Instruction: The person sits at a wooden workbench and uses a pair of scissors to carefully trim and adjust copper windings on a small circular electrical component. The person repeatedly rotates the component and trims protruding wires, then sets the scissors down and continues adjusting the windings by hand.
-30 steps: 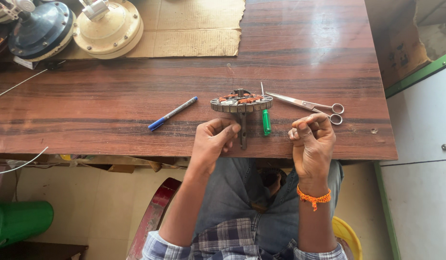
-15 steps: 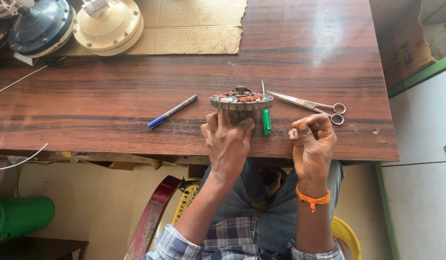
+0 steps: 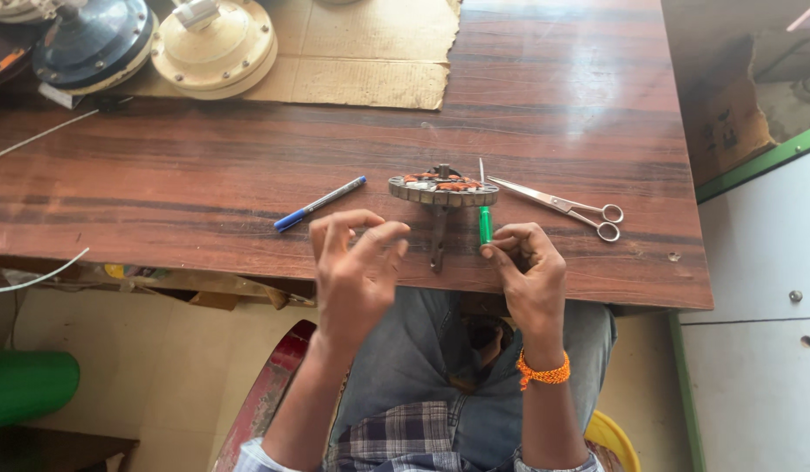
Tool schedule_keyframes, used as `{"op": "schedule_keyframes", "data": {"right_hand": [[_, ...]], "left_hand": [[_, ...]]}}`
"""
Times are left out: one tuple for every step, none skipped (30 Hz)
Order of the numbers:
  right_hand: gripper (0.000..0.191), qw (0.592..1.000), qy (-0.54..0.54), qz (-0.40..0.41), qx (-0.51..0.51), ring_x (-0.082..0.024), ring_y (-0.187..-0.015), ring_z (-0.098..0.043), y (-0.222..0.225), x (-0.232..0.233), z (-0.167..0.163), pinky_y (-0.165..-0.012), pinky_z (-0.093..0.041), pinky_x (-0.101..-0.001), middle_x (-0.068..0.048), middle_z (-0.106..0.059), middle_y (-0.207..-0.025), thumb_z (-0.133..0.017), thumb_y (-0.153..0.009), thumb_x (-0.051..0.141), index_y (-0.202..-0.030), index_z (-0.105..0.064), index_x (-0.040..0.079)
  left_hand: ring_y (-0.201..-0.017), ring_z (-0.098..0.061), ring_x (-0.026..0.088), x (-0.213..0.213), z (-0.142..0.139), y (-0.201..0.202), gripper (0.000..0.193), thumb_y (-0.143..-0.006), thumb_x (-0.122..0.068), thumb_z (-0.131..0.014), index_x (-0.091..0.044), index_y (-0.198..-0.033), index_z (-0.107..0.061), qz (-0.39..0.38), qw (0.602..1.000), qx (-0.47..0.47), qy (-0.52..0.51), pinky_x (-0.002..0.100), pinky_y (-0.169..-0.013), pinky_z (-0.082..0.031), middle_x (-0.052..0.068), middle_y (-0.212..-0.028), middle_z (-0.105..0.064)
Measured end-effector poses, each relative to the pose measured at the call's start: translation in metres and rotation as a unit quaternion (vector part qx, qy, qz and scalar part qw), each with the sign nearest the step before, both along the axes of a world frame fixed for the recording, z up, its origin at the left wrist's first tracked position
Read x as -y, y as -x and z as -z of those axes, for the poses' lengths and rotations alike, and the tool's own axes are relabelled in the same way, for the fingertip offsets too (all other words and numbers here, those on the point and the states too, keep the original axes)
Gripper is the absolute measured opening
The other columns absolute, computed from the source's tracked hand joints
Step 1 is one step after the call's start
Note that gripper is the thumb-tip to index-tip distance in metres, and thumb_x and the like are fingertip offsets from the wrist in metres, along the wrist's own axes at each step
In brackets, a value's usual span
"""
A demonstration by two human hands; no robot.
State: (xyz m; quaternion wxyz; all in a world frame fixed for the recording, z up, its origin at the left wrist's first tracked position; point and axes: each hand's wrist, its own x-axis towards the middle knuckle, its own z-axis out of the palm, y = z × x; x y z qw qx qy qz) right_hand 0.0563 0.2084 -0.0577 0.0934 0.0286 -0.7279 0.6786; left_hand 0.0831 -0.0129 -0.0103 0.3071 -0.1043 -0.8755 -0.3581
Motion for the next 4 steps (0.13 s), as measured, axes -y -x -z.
{"op": "schedule_keyframes", "data": {"right_hand": [[0.022, 1.0, -0.019, 0.005, 0.006, -0.007, -0.086, -0.069, -0.002, 0.002, -0.004, -0.079, -0.055, -0.0221, -0.003, -0.073, -0.091, -0.072, -0.093, -0.001, -0.114, -0.066, 0.003], [0.028, 0.999, -0.039, 0.01, 0.011, -0.007, -0.087, -0.07, -0.003, 0.005, -0.007, -0.079, -0.055, -0.0222, -0.003, -0.074, -0.09, -0.072, -0.093, 0.0, -0.12, -0.067, 0.004], [0.033, 0.997, -0.069, 0.02, 0.014, -0.008, -0.085, -0.069, -0.003, 0.008, -0.011, -0.078, -0.055, -0.0233, -0.003, -0.074, -0.09, -0.073, -0.092, 0.0, -0.124, -0.067, 0.005], [0.038, 0.994, -0.099, 0.031, 0.016, -0.01, -0.083, -0.068, -0.004, 0.012, -0.015, -0.077, -0.055, -0.0245, -0.004, -0.074, -0.089, -0.075, -0.091, 0.0, -0.127, -0.068, 0.007]], "left_hand": [[-0.108, -0.055, 0.025, 0.008, 0.0, 0.002, 0.022, -0.086, -0.007, -0.082, -0.013, -0.107, -0.078, 0.002, 1.0, 0.005, -0.018, 0.036, -0.088, -0.049, 0.004, -0.109, -0.064], [-0.107, -0.059, 0.023, 0.014, 0.001, 0.005, 0.021, -0.089, -0.006, -0.081, -0.013, -0.108, -0.078, 0.028, 0.999, 0.017, -0.039, 0.035, -0.088, -0.051, 0.002, -0.109, -0.067], [-0.106, -0.063, 0.02, 0.019, 0.002, 0.009, 0.02, -0.092, -0.006, -0.08, -0.012, -0.11, -0.078, 0.054, 0.996, 0.028, -0.06, 0.034, -0.088, -0.054, 0.0, -0.108, -0.069], [-0.105, -0.068, 0.018, 0.021, 0.005, 0.013, 0.019, -0.094, -0.005, -0.08, -0.012, -0.112, -0.078, 0.083, 0.993, 0.039, -0.081, 0.033, -0.089, -0.056, -0.002, -0.107, -0.071]]}}
